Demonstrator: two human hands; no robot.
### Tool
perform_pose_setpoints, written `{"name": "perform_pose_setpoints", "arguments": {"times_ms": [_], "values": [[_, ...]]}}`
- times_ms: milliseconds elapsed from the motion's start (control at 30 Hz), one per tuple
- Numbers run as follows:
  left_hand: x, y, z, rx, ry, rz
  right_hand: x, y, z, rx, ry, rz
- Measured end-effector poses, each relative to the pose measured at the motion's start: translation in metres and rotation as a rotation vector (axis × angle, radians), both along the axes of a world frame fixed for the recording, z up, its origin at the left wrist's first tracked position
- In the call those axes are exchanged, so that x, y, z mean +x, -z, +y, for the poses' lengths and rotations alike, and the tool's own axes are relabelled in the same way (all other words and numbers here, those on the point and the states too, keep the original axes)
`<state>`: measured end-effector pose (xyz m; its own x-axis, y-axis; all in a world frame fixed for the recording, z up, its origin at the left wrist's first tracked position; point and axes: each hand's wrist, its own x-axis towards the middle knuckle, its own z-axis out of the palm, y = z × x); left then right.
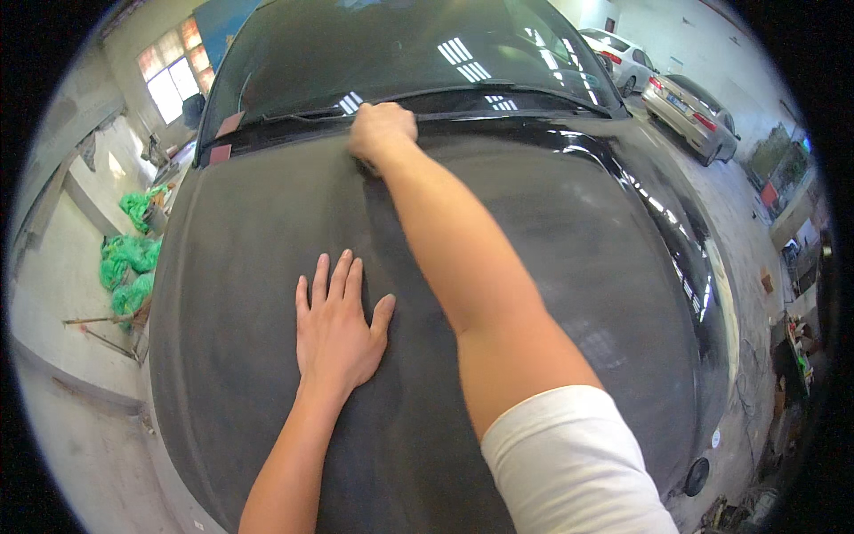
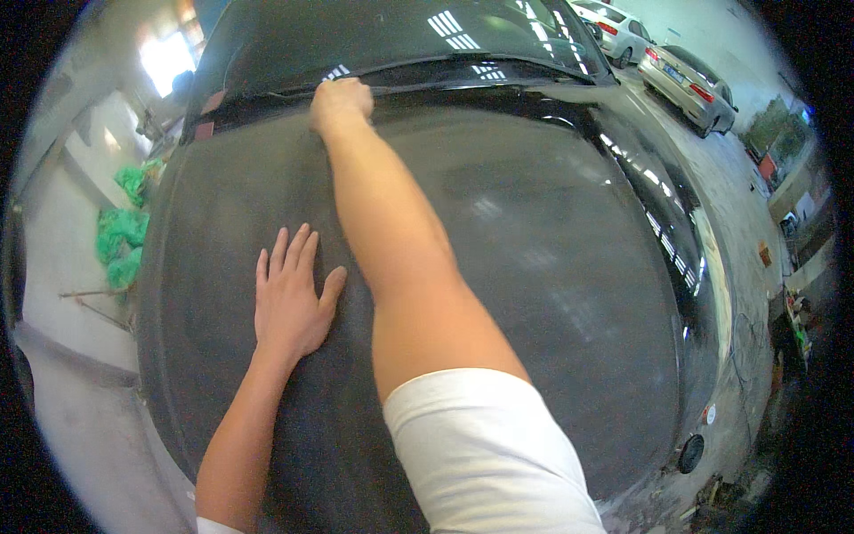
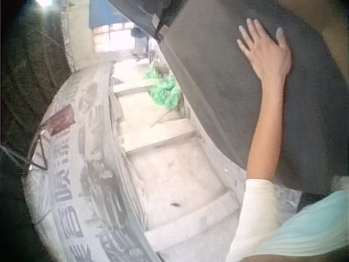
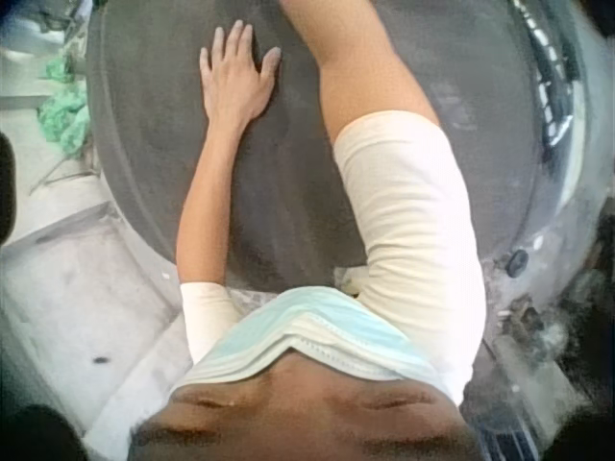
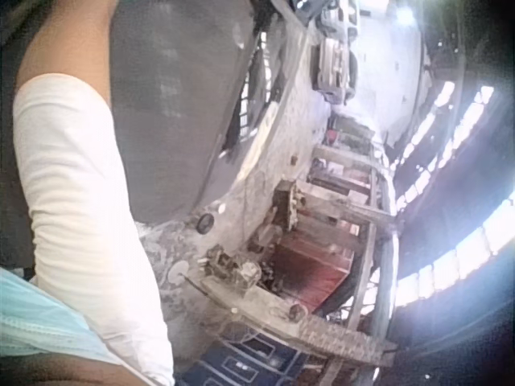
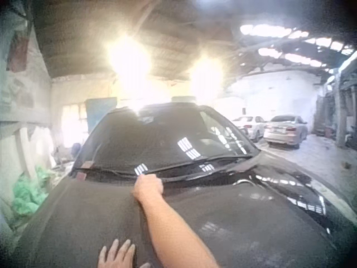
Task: The person uses an orbital sander to sand the hood of a black car. They move the sander across the hood surface in overlapping passes, occasionally repositioning their left hand for stability. The task continues until the person stops and removes the sanding pad from the tool.
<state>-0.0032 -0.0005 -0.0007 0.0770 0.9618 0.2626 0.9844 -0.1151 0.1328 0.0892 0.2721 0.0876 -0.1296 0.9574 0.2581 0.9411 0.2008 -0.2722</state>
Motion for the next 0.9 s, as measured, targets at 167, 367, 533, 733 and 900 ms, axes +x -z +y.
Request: {"name": "perform_pose_setpoints", "arguments": {"times_ms": [167,367,533,733,900], "values": [[0.003,-0.003,-0.001,-0.018,-0.008,0.021,0.003,0.000,0.008,0.024,0.032,0.039],[0.001,-0.005,-0.002,-0.034,-0.018,0.052,0.061,-0.007,0.014,0.034,0.108,0.068],[0.003,-0.005,-0.001,-0.039,-0.017,0.070,0.137,-0.007,0.028,0.028,0.216,0.066],[0.001,0.000,-0.001,-0.018,0.002,0.103,0.234,0.001,0.035,0.030,0.466,0.056],[0.001,0.000,-0.001,-0.016,0.005,0.078,0.236,0.002,0.040,0.012,0.460,0.029]]}}
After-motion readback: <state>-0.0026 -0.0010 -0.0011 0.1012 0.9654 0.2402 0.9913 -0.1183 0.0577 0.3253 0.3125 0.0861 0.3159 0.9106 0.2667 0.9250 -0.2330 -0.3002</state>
